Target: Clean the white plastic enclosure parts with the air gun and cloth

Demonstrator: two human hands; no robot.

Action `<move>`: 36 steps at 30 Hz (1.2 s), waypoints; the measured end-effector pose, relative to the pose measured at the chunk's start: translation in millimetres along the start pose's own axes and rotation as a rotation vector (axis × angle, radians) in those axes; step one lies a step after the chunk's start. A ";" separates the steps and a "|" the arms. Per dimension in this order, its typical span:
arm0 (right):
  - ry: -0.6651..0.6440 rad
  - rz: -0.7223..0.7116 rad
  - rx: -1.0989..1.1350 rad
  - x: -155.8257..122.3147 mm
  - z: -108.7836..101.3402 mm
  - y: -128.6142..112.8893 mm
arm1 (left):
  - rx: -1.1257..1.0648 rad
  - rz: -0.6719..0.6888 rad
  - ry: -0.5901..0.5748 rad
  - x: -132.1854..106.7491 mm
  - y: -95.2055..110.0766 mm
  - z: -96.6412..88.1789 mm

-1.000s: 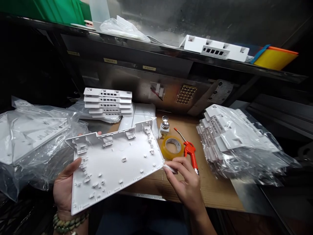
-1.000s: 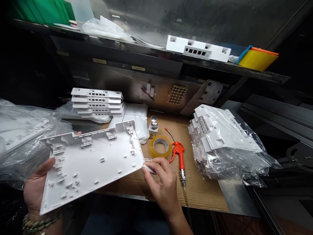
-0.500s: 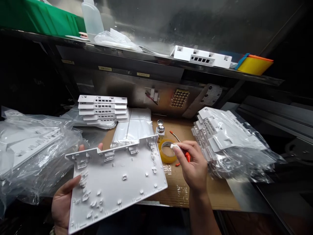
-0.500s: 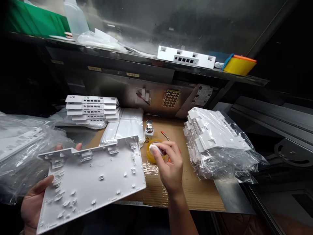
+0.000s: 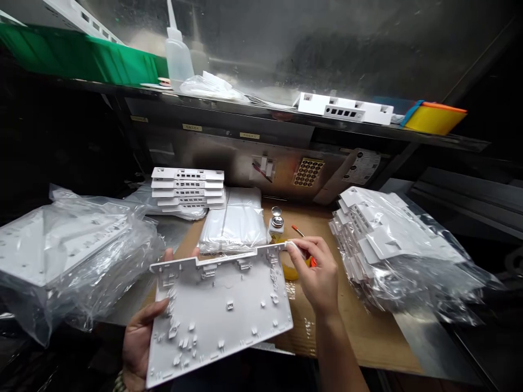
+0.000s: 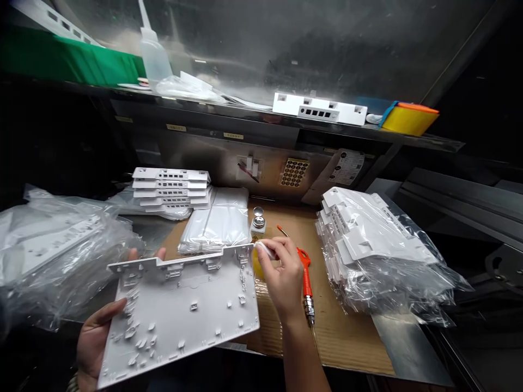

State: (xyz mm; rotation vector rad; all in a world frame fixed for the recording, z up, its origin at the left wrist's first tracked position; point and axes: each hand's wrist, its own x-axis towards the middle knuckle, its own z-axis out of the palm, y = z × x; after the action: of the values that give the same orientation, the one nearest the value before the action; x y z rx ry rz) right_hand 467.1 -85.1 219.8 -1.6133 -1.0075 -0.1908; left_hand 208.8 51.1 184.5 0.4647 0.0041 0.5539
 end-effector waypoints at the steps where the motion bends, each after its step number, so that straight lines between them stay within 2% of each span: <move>1: 0.009 0.012 -0.018 0.1 -1.2 3.3 | -0.006 0.011 -0.010 0.8 -0.6 0.8; 3: 0.059 0.020 -0.037 0.0 -1.8 5.3 | 0.003 0.062 0.033 3.4 -3.2 5.5; 5: 0.103 -0.015 -0.010 -1.2 1.2 -2.5 | 0.035 0.126 0.144 7.9 -8.8 13.6; 7: 0.100 -0.096 0.056 -3.3 8.7 -20.3 | 0.073 0.179 0.259 14.1 -17.5 24.4; 9: 0.048 -0.184 0.124 -5.7 19.6 -43.3 | 0.139 0.177 0.313 21.2 -28.0 37.1; 12: -0.010 -0.293 0.197 -7.7 37.2 -71.8 | 0.226 0.169 0.305 29.7 -42.0 57.4; 15: 0.000 -0.349 0.208 -7.8 48.8 -80.0 | 0.250 0.157 0.302 33.0 -48.6 71.1; 20: 0.025 -0.323 0.216 -9.8 51.0 -70.8 | 0.264 0.170 0.315 34.2 -50.4 70.0; 26: 0.019 -0.355 0.176 -9.6 50.6 -74.5 | 0.274 0.181 0.323 36.0 -54.6 70.5; 28: 0.019 -0.328 0.158 -7.3 47.2 -63.5 | 0.263 0.165 0.357 33.3 -51.3 71.0; 31: -0.005 -0.194 0.028 -2.5 36.5 -21.7 | 0.197 0.166 0.391 26.4 -35.6 61.5; 34: -0.175 0.054 -0.343 4.4 26.6 36.9 | 0.074 0.203 0.384 15.0 -6.7 36.6; 36: -0.270 0.146 -0.483 7.9 20.8 70.0 | -0.015 0.217 0.333 1.4 14.5 14.0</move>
State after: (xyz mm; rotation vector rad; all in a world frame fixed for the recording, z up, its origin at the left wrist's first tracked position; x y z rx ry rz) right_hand 512.2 -60.6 167.2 -2.1899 -1.0964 -0.1237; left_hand 204.4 56.7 203.4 0.3557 0.2706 0.8399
